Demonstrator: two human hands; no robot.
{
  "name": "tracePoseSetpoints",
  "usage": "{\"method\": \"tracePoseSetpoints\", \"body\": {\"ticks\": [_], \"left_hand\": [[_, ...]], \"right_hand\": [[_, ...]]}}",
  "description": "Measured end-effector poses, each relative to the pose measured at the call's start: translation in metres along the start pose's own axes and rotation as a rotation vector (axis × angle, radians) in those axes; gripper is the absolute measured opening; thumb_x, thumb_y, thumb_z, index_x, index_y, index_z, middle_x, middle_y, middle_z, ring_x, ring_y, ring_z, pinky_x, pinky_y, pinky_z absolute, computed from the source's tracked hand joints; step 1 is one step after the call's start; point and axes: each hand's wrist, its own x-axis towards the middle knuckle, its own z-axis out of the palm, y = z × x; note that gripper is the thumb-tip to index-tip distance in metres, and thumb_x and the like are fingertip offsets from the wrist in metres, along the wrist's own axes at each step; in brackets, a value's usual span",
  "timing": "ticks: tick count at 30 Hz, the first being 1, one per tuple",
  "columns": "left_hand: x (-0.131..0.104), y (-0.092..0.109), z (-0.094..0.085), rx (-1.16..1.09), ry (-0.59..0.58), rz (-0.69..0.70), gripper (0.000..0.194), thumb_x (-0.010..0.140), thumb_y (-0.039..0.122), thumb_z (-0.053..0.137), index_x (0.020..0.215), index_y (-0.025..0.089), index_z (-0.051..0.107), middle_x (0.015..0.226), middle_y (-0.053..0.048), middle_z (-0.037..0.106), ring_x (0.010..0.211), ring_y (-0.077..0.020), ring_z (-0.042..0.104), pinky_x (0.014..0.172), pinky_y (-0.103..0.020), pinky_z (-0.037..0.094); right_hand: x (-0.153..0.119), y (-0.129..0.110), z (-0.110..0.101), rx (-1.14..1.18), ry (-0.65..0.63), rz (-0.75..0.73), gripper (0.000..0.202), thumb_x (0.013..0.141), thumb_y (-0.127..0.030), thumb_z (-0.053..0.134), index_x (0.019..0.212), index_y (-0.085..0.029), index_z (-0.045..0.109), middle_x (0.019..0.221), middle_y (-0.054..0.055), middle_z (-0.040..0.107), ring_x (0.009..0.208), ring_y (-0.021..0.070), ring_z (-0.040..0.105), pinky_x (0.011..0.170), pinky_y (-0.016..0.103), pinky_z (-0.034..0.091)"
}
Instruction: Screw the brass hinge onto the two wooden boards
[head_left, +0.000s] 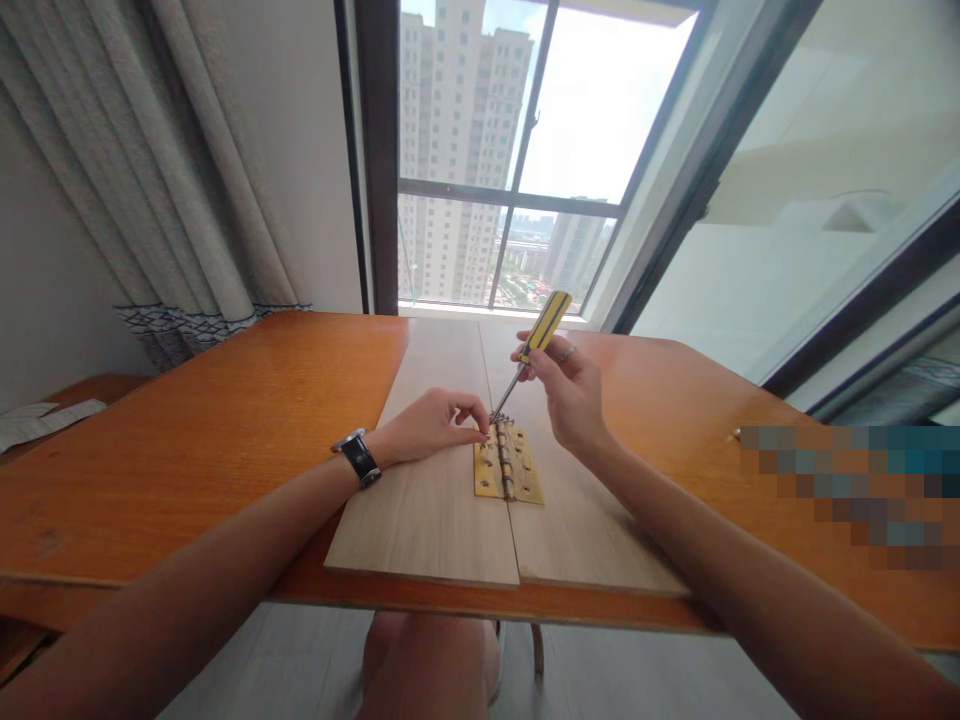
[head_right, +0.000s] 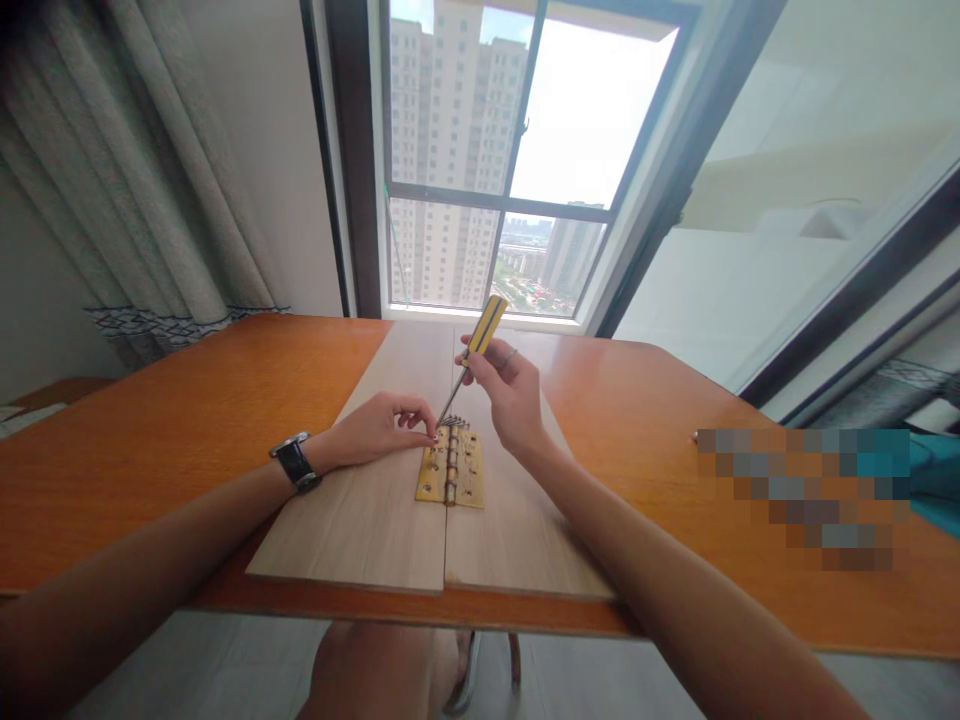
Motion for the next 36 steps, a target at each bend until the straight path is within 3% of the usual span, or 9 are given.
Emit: {"method": "tracePoseSetpoints", "body": {"ticks": [14,26,31,36], "left_hand": [[-0.001,0.0,0.002,0.058,0.042,0.014,0.008,0.08,0.024,0.069,0.077,0.017,0.07,0.068,0.003,0.055,0.068,-0.0118,0.046,0.068,-0.025,0.036],[-0.001,0.0,0.003,0.051,0.024,0.019,0.004,0.08,0.02,0.069,0.079,0.016,0.067,0.072,0.002,0.061,0.068,-0.0111,0.047,0.067,-0.025,0.037],[0.0,-0.004,0.004,-0.049,0.002,0.032,0.022,0.08,0.02,0.07,0.097,0.017,0.058,0.081,0.002,0.068,0.069,-0.0105,0.049,0.066,-0.024,0.038],[-0.001,-0.005,0.003,-0.052,-0.014,0.036,0.025,0.08,0.021,0.069,0.098,0.018,0.052,0.082,0.001,0.069,0.07,-0.0106,0.049,0.066,-0.023,0.038]], "right_hand": [[-0.001,-0.004,0.002,0.008,-0.02,-0.02,0.02,0.084,-0.031,0.067,0.1,-0.02,0.073,0.081,0.002,0.069,0.066,0.0125,0.057,0.064,0.03,0.049],[-0.003,-0.008,0.005,-0.018,-0.039,-0.006,0.022,0.083,-0.034,0.069,0.1,-0.02,0.072,0.081,0.002,0.069,0.068,0.0138,0.059,0.065,0.031,0.052],[-0.005,-0.01,0.008,-0.006,-0.081,0.017,0.021,0.082,-0.033,0.07,0.1,-0.02,0.071,0.081,0.002,0.07,0.072,0.0144,0.061,0.064,0.03,0.051],[-0.007,-0.011,0.007,-0.021,-0.107,0.029,0.023,0.082,-0.034,0.07,0.1,-0.019,0.071,0.082,0.002,0.07,0.07,0.0139,0.06,0.063,0.031,0.052]]}}
